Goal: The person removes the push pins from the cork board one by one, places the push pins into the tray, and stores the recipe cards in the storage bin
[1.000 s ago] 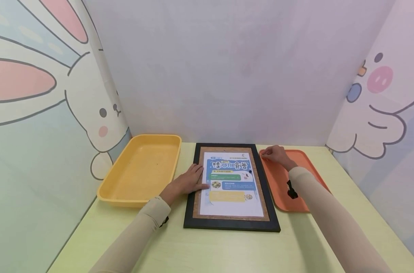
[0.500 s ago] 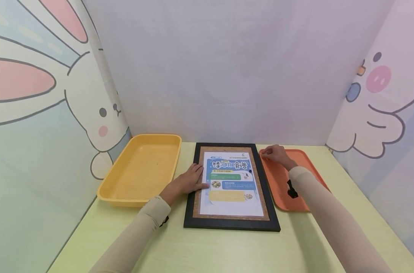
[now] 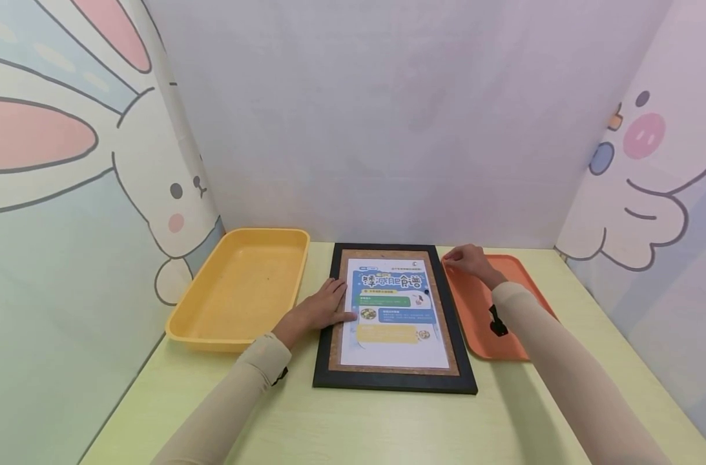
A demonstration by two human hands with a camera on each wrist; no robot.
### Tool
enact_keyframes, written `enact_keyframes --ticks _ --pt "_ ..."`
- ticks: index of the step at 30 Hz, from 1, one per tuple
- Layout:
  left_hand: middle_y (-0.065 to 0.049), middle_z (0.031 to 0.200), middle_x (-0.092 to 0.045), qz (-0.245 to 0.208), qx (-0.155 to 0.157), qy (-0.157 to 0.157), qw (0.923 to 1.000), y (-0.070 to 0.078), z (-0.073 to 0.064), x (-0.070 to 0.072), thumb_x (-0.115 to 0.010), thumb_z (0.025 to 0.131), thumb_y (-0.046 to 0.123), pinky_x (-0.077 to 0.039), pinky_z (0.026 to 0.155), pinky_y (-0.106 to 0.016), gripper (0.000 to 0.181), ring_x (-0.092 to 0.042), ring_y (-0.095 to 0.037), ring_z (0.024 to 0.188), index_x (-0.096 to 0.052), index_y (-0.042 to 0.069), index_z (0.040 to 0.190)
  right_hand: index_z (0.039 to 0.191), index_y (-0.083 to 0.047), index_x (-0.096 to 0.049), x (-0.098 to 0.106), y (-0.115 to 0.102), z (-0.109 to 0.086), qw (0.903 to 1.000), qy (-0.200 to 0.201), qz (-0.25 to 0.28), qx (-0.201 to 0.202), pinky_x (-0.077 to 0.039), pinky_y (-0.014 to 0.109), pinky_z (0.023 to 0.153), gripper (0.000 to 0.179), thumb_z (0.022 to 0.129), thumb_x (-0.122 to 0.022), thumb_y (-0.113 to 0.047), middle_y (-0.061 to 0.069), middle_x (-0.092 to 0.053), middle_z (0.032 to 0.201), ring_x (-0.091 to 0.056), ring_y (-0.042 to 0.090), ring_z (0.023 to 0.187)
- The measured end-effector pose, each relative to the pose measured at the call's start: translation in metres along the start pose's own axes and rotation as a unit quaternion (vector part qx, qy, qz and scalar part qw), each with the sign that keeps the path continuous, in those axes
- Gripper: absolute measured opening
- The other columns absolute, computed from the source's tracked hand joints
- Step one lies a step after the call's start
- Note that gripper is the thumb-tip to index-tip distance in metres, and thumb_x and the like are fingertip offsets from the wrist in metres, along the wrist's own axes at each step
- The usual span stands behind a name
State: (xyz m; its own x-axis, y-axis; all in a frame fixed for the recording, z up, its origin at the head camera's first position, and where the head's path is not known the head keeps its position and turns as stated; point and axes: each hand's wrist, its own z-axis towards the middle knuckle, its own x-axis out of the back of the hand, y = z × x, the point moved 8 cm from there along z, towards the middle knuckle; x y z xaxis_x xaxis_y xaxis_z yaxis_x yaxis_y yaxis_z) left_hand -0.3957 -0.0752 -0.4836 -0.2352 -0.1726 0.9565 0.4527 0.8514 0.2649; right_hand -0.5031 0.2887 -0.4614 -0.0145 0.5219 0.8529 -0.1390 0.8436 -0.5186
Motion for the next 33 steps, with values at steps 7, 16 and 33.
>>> enact_keyframes --ticks 7,16,33 --pt "-0.014 0.171 -0.022 0.002 -0.001 -0.002 1.0000 0.000 0.002 0.000 -0.060 0.095 0.067 -0.026 0.124 -0.048 0.101 -0.015 -0.034 0.159 -0.024 0.003 0.164 0.120 0.008 -0.072 0.000 -0.003 0.000 0.9998 -0.002 0.016 0.008 -0.060 0.049 0.087 0.029 0.100 -0.071 -0.014 0.026 -0.073 0.115 -0.070 0.038 0.100" --pt "-0.014 0.171 -0.021 0.009 0.003 -0.004 1.0000 -0.004 -0.001 0.000 -0.059 0.095 0.068 -0.027 0.124 -0.047 0.101 -0.015 -0.034 0.159 -0.024 0.003 0.164 0.121 0.007 -0.072 -0.001 -0.017 0.005 0.9993 -0.002 0.022 0.032 -0.060 0.049 0.088 0.029 0.099 -0.072 -0.012 0.025 -0.073 0.115 -0.071 0.038 0.101" --pt "-0.015 0.170 -0.023 0.008 -0.004 0.003 1.0000 0.002 -0.003 0.000 -0.060 0.096 0.066 -0.029 0.123 -0.047 0.100 -0.019 -0.034 0.157 -0.026 0.001 0.163 0.122 0.003 -0.073 -0.006 -0.037 0.003 0.9991 -0.010 0.028 0.030 -0.058 0.049 0.090 0.028 0.099 -0.073 -0.013 0.023 -0.071 0.121 -0.067 0.035 0.102"
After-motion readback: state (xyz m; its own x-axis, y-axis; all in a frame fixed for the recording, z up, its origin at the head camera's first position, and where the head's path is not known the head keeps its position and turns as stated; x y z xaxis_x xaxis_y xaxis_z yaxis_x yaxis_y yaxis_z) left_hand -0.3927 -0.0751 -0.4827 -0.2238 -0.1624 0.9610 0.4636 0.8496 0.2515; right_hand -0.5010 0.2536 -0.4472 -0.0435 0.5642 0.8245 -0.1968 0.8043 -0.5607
